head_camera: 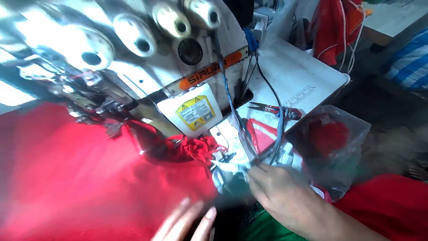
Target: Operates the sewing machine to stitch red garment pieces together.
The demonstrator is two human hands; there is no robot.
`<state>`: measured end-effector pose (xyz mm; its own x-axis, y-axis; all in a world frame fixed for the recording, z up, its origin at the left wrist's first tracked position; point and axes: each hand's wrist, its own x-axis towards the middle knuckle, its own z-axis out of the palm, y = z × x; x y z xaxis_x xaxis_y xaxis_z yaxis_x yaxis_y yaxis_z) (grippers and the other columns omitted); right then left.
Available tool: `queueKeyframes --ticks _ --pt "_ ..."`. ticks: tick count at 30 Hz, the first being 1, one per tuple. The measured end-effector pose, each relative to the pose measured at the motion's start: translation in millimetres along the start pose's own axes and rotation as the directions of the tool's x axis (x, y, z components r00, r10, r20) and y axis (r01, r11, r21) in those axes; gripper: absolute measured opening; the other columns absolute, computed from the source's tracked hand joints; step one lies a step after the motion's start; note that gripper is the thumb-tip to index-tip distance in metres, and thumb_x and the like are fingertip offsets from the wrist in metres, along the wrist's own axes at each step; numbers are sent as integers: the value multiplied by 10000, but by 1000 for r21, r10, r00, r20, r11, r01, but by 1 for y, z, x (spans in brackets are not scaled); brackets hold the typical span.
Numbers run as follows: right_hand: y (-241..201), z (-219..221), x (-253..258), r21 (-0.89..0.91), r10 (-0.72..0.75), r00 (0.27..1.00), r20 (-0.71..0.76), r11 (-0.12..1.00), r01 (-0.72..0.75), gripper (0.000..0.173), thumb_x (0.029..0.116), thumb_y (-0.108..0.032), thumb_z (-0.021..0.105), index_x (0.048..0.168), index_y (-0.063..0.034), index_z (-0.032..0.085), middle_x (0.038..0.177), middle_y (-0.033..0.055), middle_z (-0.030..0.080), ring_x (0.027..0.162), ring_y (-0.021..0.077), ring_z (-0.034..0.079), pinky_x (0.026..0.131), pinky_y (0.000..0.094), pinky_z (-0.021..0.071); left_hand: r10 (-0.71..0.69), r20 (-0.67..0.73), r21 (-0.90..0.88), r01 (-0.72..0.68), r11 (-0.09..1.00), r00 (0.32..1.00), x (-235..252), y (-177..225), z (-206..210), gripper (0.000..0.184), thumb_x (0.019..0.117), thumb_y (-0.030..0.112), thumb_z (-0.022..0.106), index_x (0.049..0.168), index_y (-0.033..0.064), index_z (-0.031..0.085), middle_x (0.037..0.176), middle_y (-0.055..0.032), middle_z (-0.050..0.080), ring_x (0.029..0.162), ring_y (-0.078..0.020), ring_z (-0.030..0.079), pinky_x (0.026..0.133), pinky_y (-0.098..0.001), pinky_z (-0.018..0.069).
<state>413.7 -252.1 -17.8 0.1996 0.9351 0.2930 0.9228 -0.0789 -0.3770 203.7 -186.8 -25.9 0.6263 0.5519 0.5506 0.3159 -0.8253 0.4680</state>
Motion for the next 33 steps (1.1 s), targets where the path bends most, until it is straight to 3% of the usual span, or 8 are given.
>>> queueKeyframes --ticks 4,6,18,21,24,28,30,33 --pt "-4 -8 11 9 -32 995 -93 999 33 222 943 -178 572 796 -86 711 653 40 611 554 162 638 463 306 522 17 121 409 -66 910 992 46 -1 -1 430 1045 350 533 1264 15 690 1305 -279 650 1321 -519 499 1080 -613 334" --pt "-7 -12 16 21 -37 993 -113 999 40 218 942 -180 575 801 -86 712 656 38 613 567 161 644 473 307 526 -29 172 514 -65 855 985 58 -3 11 600 1043 506 429 1255 21 711 1346 -220 656 1340 -518 506 1060 -698 315" --pt "19 -63 28 240 -50 912 -407 958 159 161 899 -155 608 819 -97 735 834 -35 669 740 -44 611 623 93 495 -117 159 598 -2 801 980 67 4 20 690 1009 582 414 1166 0 749 1314 -221 675 1308 -483 559 1042 -730 313" --pt "9 -51 31 211 -228 890 -394 921 329 132 927 -108 651 907 -79 778 924 31 726 869 59 681 726 169 551 -79 115 342 36 939 990 72 11 -2 440 1047 219 512 1299 -128 607 1335 -372 586 1255 -502 582 1053 -611 423" --pt "1 -45 40 148 -320 850 -419 899 411 128 931 -92 652 924 -78 778 899 43 728 879 97 691 746 194 550 -104 -48 -86 100 991 993 72 14 -28 385 981 -51 411 1302 -250 484 1325 -369 572 1235 -238 605 1036 -286 474" --pt "-14 -45 51 130 -389 808 -442 864 487 141 947 -105 630 922 -89 768 896 48 729 865 107 690 739 203 543 -258 -11 -615 197 763 966 68 13 -45 377 1056 163 467 1413 88 563 1399 92 624 1286 -57 580 1067 -310 499" --pt "-22 -44 55 113 -412 785 -462 851 513 141 948 -111 626 916 -90 761 883 49 727 843 111 686 721 206 533 -181 67 -594 184 783 981 64 10 -47 396 1066 340 533 1380 112 612 1363 112 632 1269 -10 561 1082 -288 476" --pt "-32 -43 60 110 -411 772 -485 847 520 139 947 -121 638 907 -92 768 864 42 726 820 98 682 704 191 524 -176 37 -518 169 838 984 59 14 -42 180 1031 177 606 1101 49 713 1081 82 729 1054 67 633 943 -169 526"
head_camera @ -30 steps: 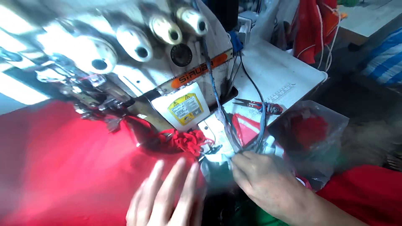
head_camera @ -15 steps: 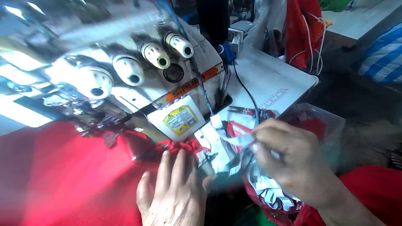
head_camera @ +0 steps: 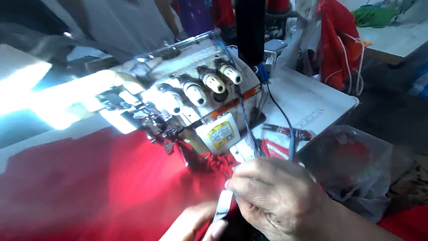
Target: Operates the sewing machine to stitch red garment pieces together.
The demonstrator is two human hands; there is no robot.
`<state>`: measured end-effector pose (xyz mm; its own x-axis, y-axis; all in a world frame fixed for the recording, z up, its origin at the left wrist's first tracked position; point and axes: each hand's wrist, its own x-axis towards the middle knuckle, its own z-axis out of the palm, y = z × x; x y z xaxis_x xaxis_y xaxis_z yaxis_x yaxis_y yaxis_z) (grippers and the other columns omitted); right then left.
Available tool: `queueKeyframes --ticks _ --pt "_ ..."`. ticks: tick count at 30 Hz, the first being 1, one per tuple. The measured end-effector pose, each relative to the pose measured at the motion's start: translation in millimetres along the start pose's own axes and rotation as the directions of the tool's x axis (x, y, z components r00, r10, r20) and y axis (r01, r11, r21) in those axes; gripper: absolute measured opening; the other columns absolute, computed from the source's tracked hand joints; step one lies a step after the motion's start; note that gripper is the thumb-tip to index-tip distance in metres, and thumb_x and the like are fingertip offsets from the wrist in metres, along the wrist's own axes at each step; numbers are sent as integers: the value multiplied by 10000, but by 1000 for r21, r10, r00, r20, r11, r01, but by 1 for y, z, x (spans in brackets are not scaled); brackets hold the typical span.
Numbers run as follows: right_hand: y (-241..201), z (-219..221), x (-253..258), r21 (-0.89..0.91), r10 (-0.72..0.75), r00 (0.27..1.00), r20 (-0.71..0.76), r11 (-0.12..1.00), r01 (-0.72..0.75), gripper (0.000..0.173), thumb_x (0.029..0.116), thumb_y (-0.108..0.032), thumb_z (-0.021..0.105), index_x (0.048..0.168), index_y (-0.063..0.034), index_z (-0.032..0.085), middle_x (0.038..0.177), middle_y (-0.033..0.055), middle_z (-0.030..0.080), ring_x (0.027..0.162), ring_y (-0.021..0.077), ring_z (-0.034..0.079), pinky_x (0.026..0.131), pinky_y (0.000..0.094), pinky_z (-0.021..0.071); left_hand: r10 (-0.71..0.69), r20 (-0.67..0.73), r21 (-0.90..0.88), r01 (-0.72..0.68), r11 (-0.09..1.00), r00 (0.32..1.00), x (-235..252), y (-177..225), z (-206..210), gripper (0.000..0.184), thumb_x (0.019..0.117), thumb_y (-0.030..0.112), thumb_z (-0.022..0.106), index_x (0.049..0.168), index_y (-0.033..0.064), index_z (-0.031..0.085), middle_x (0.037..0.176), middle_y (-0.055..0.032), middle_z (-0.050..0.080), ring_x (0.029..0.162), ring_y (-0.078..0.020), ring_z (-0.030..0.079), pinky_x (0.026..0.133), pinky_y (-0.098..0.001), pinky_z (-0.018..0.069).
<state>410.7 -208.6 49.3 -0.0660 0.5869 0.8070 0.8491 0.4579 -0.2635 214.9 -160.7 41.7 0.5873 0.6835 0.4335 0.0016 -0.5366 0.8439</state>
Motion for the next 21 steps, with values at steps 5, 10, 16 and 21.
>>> queueKeyframes --ticks 5,10,16,21 --pt "6 -2 -2 12 61 991 117 998 -63 157 943 -141 620 871 -114 757 876 22 719 810 92 679 675 201 537 -65 -77 -37 62 997 995 -5 -1 -17 159 1022 79 580 943 97 716 903 142 717 861 81 653 773 -127 544" --pt "10 -11 5 316 -13 896 445 938 -143 407 997 -350 631 1243 -40 722 1286 145 696 1188 237 668 1000 375 534 -92 14 -5 92 996 996 -4 5 -33 153 1013 60 588 927 -3 697 868 69 711 857 82 640 796 -134 537" --pt "-3 18 18 680 46 830 556 550 -486 241 1021 -141 592 1076 63 706 905 117 699 799 54 616 730 194 482 -55 74 93 48 995 996 3 14 -40 221 1005 56 605 921 -134 679 821 -101 692 814 37 628 784 -129 513" --pt "1 19 16 606 198 785 587 535 -588 207 989 -147 632 928 36 709 785 25 655 694 -49 562 652 105 451 -90 14 139 88 986 996 -2 11 -47 173 995 39 607 938 -108 678 854 -51 710 833 63 637 794 -121 523"
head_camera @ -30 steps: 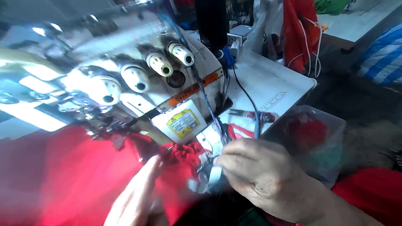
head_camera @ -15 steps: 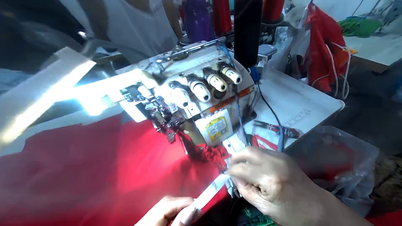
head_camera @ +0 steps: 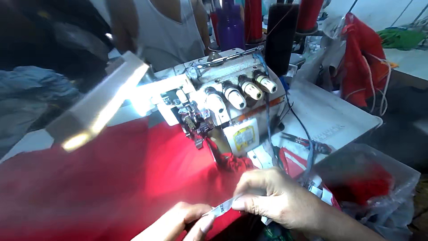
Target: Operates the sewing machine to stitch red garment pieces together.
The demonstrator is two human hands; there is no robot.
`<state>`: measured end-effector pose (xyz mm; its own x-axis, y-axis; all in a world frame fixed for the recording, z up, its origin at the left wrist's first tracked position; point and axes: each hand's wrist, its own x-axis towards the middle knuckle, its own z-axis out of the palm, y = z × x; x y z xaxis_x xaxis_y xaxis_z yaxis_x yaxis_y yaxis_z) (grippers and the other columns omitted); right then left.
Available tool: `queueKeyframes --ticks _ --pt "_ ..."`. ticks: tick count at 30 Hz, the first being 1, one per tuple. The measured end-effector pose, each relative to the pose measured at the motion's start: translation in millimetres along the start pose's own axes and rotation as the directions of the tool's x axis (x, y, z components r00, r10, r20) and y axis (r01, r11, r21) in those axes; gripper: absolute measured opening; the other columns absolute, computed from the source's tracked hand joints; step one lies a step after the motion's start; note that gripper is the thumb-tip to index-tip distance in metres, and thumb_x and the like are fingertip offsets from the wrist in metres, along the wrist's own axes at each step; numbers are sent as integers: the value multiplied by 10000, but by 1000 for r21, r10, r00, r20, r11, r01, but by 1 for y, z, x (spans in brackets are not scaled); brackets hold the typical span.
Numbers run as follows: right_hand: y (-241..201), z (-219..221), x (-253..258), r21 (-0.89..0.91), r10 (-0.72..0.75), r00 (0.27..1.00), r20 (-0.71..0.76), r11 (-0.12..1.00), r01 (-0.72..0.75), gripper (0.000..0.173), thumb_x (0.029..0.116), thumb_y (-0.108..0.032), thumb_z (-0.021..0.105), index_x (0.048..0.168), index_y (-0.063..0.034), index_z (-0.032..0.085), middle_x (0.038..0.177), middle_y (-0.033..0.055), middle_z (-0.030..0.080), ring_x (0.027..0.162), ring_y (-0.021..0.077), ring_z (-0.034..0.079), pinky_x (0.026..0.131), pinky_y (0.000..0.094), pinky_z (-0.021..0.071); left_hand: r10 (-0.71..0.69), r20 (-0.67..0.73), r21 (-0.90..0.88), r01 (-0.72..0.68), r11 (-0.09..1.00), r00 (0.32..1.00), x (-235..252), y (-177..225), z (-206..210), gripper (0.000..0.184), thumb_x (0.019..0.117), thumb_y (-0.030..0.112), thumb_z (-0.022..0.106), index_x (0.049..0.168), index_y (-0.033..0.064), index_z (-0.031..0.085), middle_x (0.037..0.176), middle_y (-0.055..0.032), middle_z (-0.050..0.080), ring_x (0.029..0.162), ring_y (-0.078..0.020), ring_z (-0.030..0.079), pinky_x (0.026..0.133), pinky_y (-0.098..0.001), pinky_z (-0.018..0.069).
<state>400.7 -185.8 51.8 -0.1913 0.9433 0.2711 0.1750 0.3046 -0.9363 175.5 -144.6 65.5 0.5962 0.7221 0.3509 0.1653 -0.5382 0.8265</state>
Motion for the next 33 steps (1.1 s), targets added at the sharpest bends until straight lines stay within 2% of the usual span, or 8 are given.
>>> queueKeyframes --ticks 4,6,10,14,18,23,27,33 --pt "-3 -4 1 65 11 999 52 998 -14 204 1000 -149 629 993 33 722 859 34 659 711 -44 579 638 100 470 -30 -27 -69 28 997 999 1 -1 2 139 984 13 599 929 -74 691 872 19 716 850 68 648 813 -141 543" --pt "-4 -5 2 101 23 997 73 994 -30 211 996 -170 649 1045 14 739 887 13 671 732 -47 599 665 101 499 -25 -36 -77 23 997 999 2 0 3 137 981 9 600 919 -73 690 865 24 711 843 72 645 805 -136 542" --pt "-5 -4 2 119 24 998 61 992 -31 181 994 -135 647 998 22 739 852 5 658 675 -54 580 617 97 489 -6 -23 -82 4 997 1000 4 1 4 145 980 10 606 922 -98 685 869 -22 711 841 61 640 802 -134 532" --pt "-6 -3 2 84 22 999 -43 996 -18 167 983 -111 637 965 19 741 805 -14 661 644 -74 563 599 86 476 14 -132 -18 -17 1000 991 5 -1 4 207 976 5 591 1109 -143 653 1037 -59 692 952 38 633 856 -161 539" --pt "-5 0 2 59 -17 981 -191 998 29 164 974 -108 648 941 21 744 773 -26 684 633 -83 576 594 89 487 140 -285 17 -141 990 948 1 -4 6 109 1005 34 592 1014 -33 677 995 32 708 967 64 640 881 -166 545" --pt "-10 10 -1 26 -71 969 -238 996 80 145 959 -60 654 949 50 747 810 26 694 661 -64 591 618 93 498 95 -233 -31 -105 994 968 -3 2 23 201 1002 1 574 1082 -143 691 959 -99 739 942 -2 671 895 -193 543" --pt "-13 19 -1 -45 -122 963 -238 992 115 136 942 -41 674 934 64 761 829 83 709 690 -28 603 652 110 495 52 -272 -134 -91 987 961 -1 -3 28 186 993 -27 553 1077 -89 707 997 17 747 954 33 670 893 -195 559" --pt "-10 27 1 -145 -241 947 -212 966 213 113 920 4 675 937 74 762 848 134 721 790 38 652 751 127 505 -41 -275 -251 -31 967 961 -3 -4 29 195 966 -36 593 1088 -6 743 1040 99 754 978 39 678 894 -195 566"
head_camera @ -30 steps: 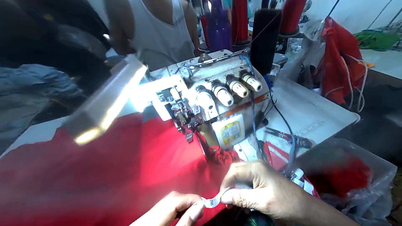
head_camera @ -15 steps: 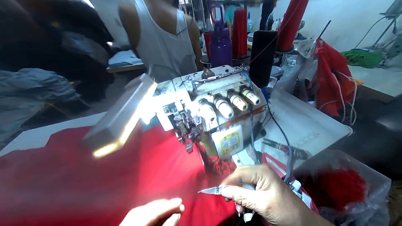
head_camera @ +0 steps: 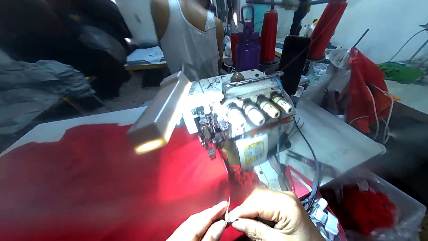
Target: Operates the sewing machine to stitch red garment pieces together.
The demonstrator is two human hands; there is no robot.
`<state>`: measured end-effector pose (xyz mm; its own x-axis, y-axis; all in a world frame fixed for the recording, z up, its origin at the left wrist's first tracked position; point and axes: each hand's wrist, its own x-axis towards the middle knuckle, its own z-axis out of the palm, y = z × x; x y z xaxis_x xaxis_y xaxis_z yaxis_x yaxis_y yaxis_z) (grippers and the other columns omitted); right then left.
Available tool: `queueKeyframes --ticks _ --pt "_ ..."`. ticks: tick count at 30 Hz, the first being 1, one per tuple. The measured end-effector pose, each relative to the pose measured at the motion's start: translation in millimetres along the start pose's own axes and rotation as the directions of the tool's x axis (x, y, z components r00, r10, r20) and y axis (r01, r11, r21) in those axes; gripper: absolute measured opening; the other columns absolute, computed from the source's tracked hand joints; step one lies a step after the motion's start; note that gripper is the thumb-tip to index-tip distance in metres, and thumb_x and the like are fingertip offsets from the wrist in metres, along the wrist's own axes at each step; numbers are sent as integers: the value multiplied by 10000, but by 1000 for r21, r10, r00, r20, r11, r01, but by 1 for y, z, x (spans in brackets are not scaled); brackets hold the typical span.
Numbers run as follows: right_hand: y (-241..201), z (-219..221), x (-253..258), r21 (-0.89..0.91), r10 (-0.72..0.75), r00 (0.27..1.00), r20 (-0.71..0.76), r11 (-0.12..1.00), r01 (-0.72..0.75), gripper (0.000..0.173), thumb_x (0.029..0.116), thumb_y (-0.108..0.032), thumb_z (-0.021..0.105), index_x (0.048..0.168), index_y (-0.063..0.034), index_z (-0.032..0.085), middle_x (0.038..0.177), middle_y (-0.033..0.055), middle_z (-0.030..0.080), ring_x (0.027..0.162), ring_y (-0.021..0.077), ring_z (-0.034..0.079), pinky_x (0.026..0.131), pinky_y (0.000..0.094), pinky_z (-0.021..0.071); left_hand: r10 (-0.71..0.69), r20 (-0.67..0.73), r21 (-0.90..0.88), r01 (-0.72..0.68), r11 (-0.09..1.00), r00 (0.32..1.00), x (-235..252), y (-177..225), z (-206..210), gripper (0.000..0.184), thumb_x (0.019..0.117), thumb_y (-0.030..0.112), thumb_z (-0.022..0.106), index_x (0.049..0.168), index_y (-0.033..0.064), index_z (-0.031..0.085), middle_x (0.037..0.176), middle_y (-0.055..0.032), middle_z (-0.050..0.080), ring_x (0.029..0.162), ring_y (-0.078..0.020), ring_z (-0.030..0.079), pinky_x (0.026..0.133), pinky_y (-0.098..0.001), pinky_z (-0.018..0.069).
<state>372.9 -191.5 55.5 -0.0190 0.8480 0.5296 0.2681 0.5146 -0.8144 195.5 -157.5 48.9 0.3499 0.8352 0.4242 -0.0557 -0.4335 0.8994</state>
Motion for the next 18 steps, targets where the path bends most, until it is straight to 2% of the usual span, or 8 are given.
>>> queueKeyframes --ticks 5,13,18 --pt "-1 6 2 -81 -52 998 -23 995 50 105 914 4 682 929 63 768 858 142 735 847 77 682 797 143 513 -23 -40 -82 20 996 999 -3 -4 0 243 962 -28 608 1091 93 774 1067 134 758 977 21 694 892 -210 577" --pt "-2 13 4 -72 -42 999 -20 997 40 102 920 7 679 930 79 751 879 152 741 845 72 687 800 143 519 -38 -65 -200 24 979 997 -4 -11 -1 229 959 7 647 1045 175 777 1070 144 749 987 8 697 884 -203 586" --pt "-1 15 5 -45 -29 1000 -11 999 29 113 921 -14 692 947 84 742 900 154 744 831 59 683 789 137 518 -56 -85 -223 36 974 995 -4 -12 -3 236 955 8 649 1026 189 783 1062 146 752 990 13 696 882 -193 583"
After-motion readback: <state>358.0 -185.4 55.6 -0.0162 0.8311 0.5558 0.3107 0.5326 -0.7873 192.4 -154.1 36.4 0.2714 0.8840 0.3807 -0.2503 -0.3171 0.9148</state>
